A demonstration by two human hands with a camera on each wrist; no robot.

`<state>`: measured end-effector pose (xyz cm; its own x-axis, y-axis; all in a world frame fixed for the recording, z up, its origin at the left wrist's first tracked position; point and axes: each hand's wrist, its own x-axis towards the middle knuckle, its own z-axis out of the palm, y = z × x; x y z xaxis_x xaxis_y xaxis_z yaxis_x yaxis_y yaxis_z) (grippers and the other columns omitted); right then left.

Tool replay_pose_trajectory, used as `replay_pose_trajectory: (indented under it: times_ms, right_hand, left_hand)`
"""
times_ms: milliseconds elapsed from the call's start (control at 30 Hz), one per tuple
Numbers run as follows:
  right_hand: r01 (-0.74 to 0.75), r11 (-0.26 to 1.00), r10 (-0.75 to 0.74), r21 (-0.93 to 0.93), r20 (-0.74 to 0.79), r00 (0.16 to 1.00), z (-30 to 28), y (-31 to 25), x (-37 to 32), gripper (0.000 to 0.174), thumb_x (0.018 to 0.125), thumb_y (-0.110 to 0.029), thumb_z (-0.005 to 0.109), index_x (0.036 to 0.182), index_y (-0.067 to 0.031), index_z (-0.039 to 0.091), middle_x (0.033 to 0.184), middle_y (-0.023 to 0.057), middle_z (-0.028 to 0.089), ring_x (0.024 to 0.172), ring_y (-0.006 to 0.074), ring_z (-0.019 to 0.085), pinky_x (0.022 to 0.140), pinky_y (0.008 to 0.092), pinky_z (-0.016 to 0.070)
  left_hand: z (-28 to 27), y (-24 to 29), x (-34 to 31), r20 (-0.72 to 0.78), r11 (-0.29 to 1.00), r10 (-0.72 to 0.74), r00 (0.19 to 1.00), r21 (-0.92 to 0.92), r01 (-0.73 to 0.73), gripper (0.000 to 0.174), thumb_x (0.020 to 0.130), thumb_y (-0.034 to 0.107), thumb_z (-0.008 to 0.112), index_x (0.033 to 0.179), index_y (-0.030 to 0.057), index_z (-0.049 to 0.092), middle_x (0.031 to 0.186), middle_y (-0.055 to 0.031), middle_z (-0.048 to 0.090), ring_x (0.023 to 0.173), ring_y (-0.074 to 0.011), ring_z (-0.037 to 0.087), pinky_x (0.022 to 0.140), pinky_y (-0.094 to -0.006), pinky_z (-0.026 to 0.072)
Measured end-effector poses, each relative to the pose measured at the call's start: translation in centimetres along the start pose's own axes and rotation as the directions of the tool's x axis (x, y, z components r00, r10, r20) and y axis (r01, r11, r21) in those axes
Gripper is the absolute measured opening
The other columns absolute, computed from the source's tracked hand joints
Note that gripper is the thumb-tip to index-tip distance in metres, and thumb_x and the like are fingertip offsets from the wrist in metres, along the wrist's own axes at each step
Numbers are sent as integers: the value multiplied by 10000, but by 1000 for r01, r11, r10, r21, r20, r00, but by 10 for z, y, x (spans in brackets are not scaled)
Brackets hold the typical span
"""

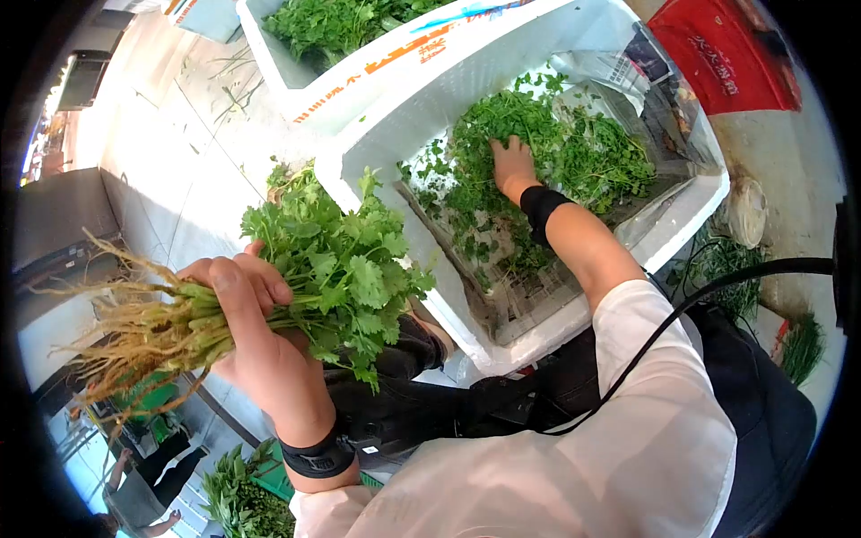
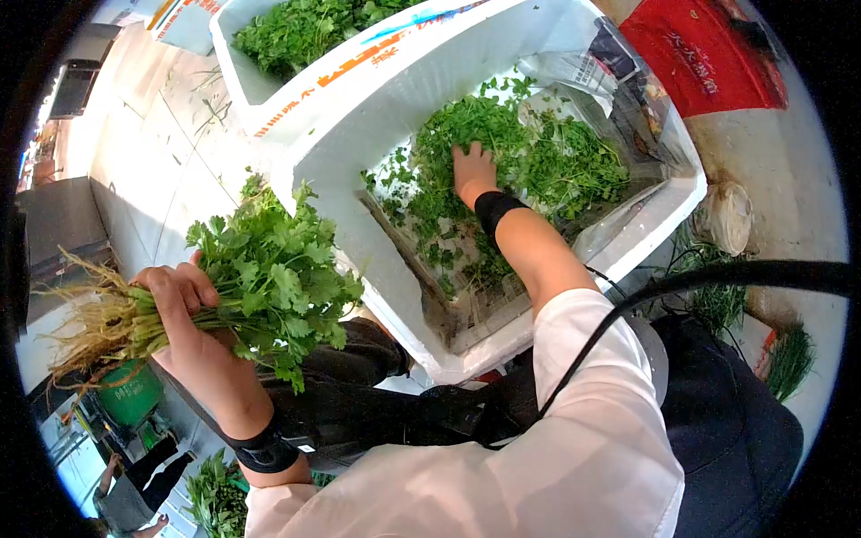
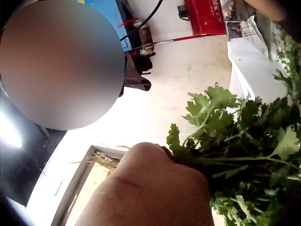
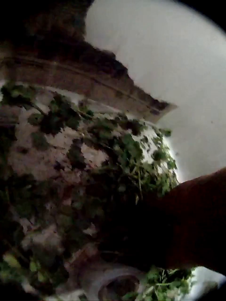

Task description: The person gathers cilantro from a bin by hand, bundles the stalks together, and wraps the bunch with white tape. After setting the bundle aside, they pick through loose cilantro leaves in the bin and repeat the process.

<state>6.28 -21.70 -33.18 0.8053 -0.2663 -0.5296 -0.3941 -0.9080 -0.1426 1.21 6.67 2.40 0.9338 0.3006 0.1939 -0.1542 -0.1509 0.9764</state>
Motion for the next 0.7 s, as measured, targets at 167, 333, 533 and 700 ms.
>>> replay_pose_trajectory:
  times_ms: [167,333,533,700]
  right_hand:
    - [598,801,-594,17,148,791,19,-18,-35,594,901,-77,630,1455,-135,426,1335,209,498,1196,422,531,968,492,486]
    - [658,741,-665,134,4,747,-12,-43,-61,502,949,-267,601,1410,-111,476,1215,193,591,1124,388,587,922,476,515]
    - [-39,987,-26,-158,-389,921,-36,2,13,598,931,-243,646,1489,-179,442,1503,279,353,1245,441,516,1084,446,416]
    - [580,799,-554,-158,178,813,-12,20,-6,612,861,-81,657,1446,-155,494,1324,213,555,1184,373,581,975,452,504]
  left_hand:
    - [11,1,-1,-12,1000,-12,1000,-4,12,149,1005,184,588,947,77,502,684,25,378,637,-104,441,986,-430,425]
    - [10,-3,0,39,994,-10,999,-109,14,127,1008,171,578,1007,67,504,700,27,366,640,-112,446,957,-421,433]
    - [10,-2,0,32,995,-46,998,-84,49,124,1007,161,575,970,77,492,689,26,363,632,-111,445,934,-407,437]
    - [8,-2,1,62,993,-29,998,-116,36,123,1003,151,574,952,81,486,675,26,356,612,-114,439,909,-404,440]
